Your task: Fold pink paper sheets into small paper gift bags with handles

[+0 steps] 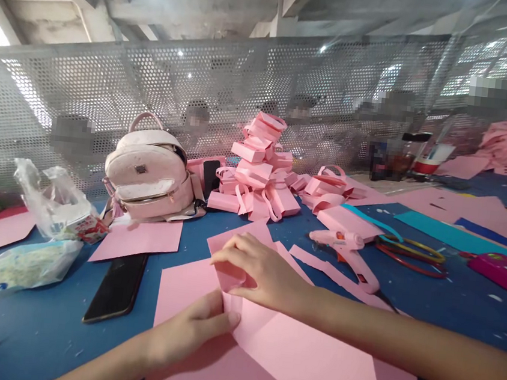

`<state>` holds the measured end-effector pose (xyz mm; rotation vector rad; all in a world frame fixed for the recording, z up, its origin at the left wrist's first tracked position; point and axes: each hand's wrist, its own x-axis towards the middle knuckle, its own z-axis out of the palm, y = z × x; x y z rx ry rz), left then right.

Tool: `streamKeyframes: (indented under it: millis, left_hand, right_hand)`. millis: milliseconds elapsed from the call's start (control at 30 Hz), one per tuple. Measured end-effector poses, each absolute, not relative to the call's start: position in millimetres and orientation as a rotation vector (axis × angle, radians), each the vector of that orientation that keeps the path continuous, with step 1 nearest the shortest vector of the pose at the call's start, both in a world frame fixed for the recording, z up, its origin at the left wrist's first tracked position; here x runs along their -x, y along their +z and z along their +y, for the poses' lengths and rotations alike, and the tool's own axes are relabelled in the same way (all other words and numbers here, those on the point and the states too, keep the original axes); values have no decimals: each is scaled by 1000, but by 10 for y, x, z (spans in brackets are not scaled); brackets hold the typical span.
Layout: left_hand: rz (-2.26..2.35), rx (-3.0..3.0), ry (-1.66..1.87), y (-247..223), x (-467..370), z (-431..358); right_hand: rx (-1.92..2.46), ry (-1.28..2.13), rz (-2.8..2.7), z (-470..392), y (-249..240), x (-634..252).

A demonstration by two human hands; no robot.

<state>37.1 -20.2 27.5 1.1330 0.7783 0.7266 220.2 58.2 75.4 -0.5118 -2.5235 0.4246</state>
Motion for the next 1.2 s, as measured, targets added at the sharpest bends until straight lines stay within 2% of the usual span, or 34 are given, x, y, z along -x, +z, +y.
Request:
streamKeyframes:
  millis: [133,300,600,1000,1200]
  left_hand:
    - [741,-1227,665,406,-379,-194]
    - [756,-1241,759,482,-413,-185]
    - [420,-882,916,429,-539,-189]
    - [506,-803,948,269,-470,-164]
    - [543,-851,966,320,-490,-191]
  right_hand:
    - [327,110,-2572,541,790,-2223]
    - [398,-74,-2558,500,920,-2263]
    - [400,-44,-2424,495,976,-2312]
    - [436,155,-2433,515,971,-2309]
    - [401,-26,-2464,498,1031,-2336]
